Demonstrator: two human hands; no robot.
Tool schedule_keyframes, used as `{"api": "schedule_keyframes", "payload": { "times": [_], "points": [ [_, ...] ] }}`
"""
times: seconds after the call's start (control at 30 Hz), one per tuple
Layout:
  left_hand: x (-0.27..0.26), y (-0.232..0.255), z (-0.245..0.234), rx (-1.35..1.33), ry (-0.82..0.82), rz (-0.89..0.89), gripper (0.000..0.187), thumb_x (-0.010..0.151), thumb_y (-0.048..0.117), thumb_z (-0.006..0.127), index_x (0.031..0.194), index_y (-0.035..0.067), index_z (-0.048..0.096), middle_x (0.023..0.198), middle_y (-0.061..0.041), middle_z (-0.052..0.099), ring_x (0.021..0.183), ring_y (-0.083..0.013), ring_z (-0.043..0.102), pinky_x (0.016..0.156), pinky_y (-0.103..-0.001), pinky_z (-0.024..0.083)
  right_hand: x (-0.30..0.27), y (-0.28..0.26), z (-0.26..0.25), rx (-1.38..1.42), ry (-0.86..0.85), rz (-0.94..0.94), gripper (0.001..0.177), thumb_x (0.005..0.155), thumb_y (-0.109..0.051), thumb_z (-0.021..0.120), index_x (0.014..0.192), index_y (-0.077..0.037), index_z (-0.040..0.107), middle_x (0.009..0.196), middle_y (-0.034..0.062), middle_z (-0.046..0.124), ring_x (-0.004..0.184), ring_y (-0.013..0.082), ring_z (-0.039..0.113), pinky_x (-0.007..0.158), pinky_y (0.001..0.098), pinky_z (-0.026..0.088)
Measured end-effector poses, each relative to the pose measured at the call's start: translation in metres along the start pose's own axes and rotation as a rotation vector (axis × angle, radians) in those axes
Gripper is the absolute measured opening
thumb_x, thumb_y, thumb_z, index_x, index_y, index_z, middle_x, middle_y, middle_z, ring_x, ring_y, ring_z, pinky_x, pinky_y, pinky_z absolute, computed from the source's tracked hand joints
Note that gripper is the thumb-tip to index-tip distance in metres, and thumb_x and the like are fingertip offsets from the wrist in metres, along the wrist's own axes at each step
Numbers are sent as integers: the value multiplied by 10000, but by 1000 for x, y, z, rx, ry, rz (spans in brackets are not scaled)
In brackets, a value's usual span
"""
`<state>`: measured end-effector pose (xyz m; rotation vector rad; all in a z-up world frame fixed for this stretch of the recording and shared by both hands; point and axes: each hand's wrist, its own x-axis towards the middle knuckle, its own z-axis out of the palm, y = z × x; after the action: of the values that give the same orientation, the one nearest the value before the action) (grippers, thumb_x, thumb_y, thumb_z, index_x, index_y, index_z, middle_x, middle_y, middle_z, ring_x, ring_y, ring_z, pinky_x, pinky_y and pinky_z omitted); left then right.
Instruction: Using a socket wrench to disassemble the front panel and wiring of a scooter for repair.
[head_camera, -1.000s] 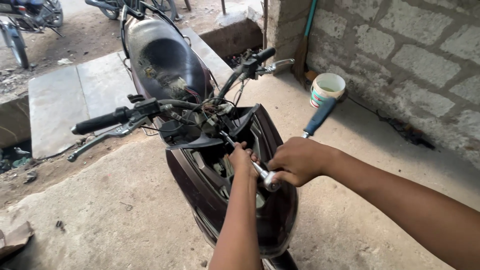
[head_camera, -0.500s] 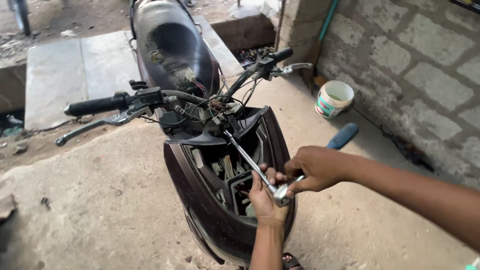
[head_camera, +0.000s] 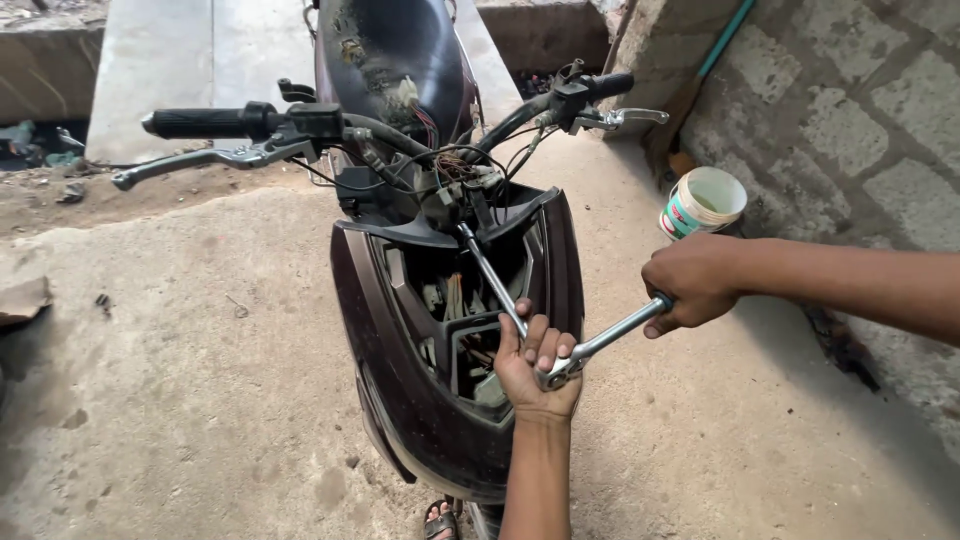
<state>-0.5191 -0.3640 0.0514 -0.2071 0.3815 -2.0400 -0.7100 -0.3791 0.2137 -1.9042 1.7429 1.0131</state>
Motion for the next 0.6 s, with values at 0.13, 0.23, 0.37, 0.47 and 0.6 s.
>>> {"api": "schedule_keyframes", "payload": {
  "times": [0.13,0.23,0.37,0.47,0.6],
  "points": [
    [6,1,17,91,186,26,347,1092,418,394,961,125,527,510,60,345,365,-68,389,440,-257,442,1,-1,-4,7,-29,-5,612,790,-707,707,858,-101,758,822,85,750,823,290,718,723,449,542],
    [0,1,15,121,243,9,358,1094,419,397,903,136,502,512,68,335,368,-71,385,453,-268,459,-2,-2,4,11,-7,20,527,816,-636,735,871,-112,721,852,102,738,817,308,723,730,459,560],
    [3,0,23,164,278,-4,363,1093,417,401,884,138,503,510,69,330,365,-79,379,479,-289,478,2,5,13,-15,166,-2,239,792,-314,670,739,-88,727,816,144,739,797,329,702,728,473,544],
    [8,-6,25,175,319,-5,368,1082,428,412,861,146,498,499,68,327,355,-88,374,494,-307,489,3,12,15,-11,210,-8,196,736,-280,678,698,-92,721,799,137,716,808,316,697,736,468,546],
    [6,-7,15,214,356,8,377,1085,440,419,859,150,508,499,74,329,369,-89,383,522,-328,486,6,14,20,47,248,7,180,701,-293,696,770,-128,713,782,105,708,816,313,692,734,472,553]
  ]
}}
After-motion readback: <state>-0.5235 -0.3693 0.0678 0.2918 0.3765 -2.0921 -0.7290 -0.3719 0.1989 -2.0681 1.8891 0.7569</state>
